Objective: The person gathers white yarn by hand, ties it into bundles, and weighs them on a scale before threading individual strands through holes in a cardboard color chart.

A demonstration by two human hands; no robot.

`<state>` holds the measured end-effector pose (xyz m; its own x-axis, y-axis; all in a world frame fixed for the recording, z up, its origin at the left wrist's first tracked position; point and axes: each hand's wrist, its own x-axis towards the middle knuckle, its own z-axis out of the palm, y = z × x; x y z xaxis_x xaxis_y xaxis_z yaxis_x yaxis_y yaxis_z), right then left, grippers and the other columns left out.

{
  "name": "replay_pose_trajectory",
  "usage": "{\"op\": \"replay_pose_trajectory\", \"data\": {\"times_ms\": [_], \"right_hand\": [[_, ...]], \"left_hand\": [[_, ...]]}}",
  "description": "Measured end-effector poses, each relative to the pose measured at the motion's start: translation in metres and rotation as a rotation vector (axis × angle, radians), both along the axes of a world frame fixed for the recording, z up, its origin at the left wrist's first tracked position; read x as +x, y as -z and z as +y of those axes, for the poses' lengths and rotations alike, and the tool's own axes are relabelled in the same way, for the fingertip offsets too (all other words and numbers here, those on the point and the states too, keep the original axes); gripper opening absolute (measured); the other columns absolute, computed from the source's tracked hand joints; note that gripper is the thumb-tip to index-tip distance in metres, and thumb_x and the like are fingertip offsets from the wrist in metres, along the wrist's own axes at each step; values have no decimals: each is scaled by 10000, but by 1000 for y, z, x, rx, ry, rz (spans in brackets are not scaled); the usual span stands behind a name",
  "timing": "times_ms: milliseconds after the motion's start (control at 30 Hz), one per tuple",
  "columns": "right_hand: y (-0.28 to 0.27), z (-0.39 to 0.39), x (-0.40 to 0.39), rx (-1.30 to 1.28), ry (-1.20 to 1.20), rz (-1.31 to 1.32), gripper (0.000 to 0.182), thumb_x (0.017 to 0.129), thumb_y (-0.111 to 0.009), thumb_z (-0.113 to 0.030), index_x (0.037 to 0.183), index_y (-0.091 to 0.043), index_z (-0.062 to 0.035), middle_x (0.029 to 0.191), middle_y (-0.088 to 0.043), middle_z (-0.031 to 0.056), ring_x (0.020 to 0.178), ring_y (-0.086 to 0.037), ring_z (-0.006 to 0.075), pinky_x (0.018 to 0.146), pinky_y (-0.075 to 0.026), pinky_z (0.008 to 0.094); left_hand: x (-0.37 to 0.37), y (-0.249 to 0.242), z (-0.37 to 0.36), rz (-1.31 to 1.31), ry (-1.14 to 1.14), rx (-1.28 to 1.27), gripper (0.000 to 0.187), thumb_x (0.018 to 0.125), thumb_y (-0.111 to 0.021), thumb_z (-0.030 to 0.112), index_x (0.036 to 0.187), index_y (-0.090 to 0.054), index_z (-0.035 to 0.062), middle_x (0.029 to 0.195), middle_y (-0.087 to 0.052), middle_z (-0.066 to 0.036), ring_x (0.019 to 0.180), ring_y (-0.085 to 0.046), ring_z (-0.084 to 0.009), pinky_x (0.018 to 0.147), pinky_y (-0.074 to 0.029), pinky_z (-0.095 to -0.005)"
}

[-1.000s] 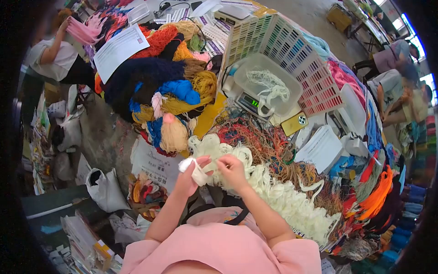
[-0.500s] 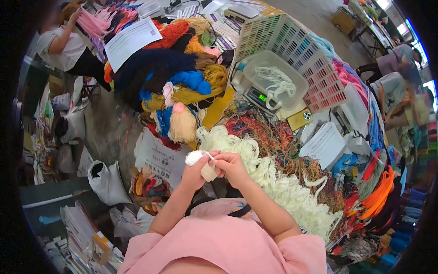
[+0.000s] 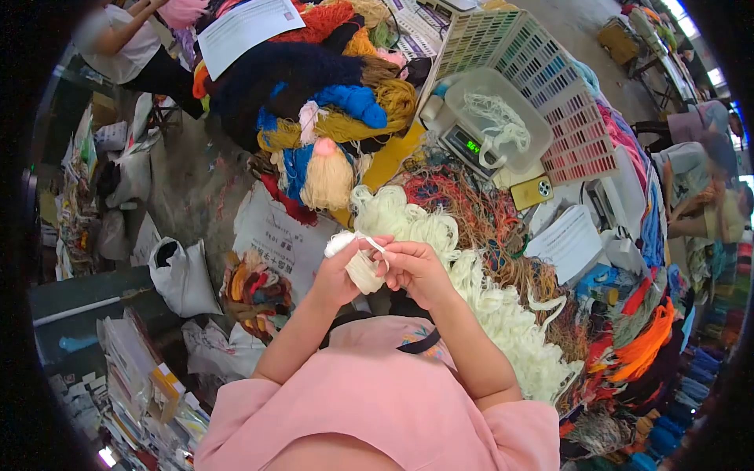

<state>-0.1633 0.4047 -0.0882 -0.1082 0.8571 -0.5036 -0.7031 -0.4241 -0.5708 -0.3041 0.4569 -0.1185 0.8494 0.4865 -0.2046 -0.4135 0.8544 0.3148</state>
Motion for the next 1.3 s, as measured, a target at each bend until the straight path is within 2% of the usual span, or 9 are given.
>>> {"op": "replay_pose_trajectory", "data": {"times_ms": [167,233,300,367,667,733,900,1000,1300], "right_hand": [[-2,0,1,41,-9,-22,139,752,-492,-92,790,-560,23,626,-562,86,443,-496,92,410,-401,175],[-2,-1,-1,46,-22,-56,142,754,-490,-96,791,-560,22,631,-564,88,450,-500,93,416,-403,178],[-3,-4,-5,114,-23,-246,139,746,-470,-69,785,-560,30,640,-569,115,451,-518,121,432,-434,209],[-6,-4,-6,103,12,-219,137,744,-470,-69,784,-560,27,638,-569,115,451,-519,123,433,-438,210],[-12,1,1,83,22,-109,148,750,-447,-69,810,-535,32,636,-567,120,455,-526,127,437,-449,207],[-14,1,0,83,12,-99,150,753,-440,-69,812,-533,33,642,-568,124,457,-529,129,441,-453,210],[-15,2,-5,95,14,-202,143,728,-505,-77,831,-551,12,596,-532,19,423,-399,31,382,-290,153],[-18,5,-11,37,-10,-303,150,707,-503,-30,831,-554,37,611,-529,15,410,-347,26,371,-234,149],[-7,2,-9,75,64,-215,76,705,-536,-67,725,-577,-6,594,-508,-19,433,-326,3,372,-206,158]], "left_hand": [[5,-8,-2,156,-107,-103,356,825,-365,238,1015,-447,-52,825,-498,-68,743,-487,-132,653,-392,-248],[5,-8,-1,187,-121,89,281,793,-448,177,954,-485,-50,757,-519,-65,655,-502,-125,575,-409,-239],[9,-17,-3,234,-140,101,279,781,-464,169,942,-485,-58,721,-521,-68,599,-498,-133,536,-413,-250],[11,-19,-4,279,-156,115,277,769,-480,161,930,-485,-65,685,-522,-72,544,-493,-141,496,-417,-261],[6,-10,-3,110,-150,3,303,798,-435,218,940,-507,-39,832,-541,-84,691,-515,-132,596,-417,-246],[5,-7,-4,162,-149,74,429,829,-323,310,1029,-437,-52,857,-513,-114,736,-502,-168,655,-413,-297],[8,-24,-4,174,-168,114,454,833,-309,317,1076,-397,-57,1049,-449,-125,914,-461,-187,782,-366,-299],[8,-24,-2,158,-83,177,471,833,-305,325,1103,-370,-57,1105,-419,-131,974,-437,-188,820,-342,-296],[7,-27,1,162,-62,195,492,829,-303,332,1116,-351,-65,1144,-391,-130,997,-427,-181,829,-332,-284]]}}
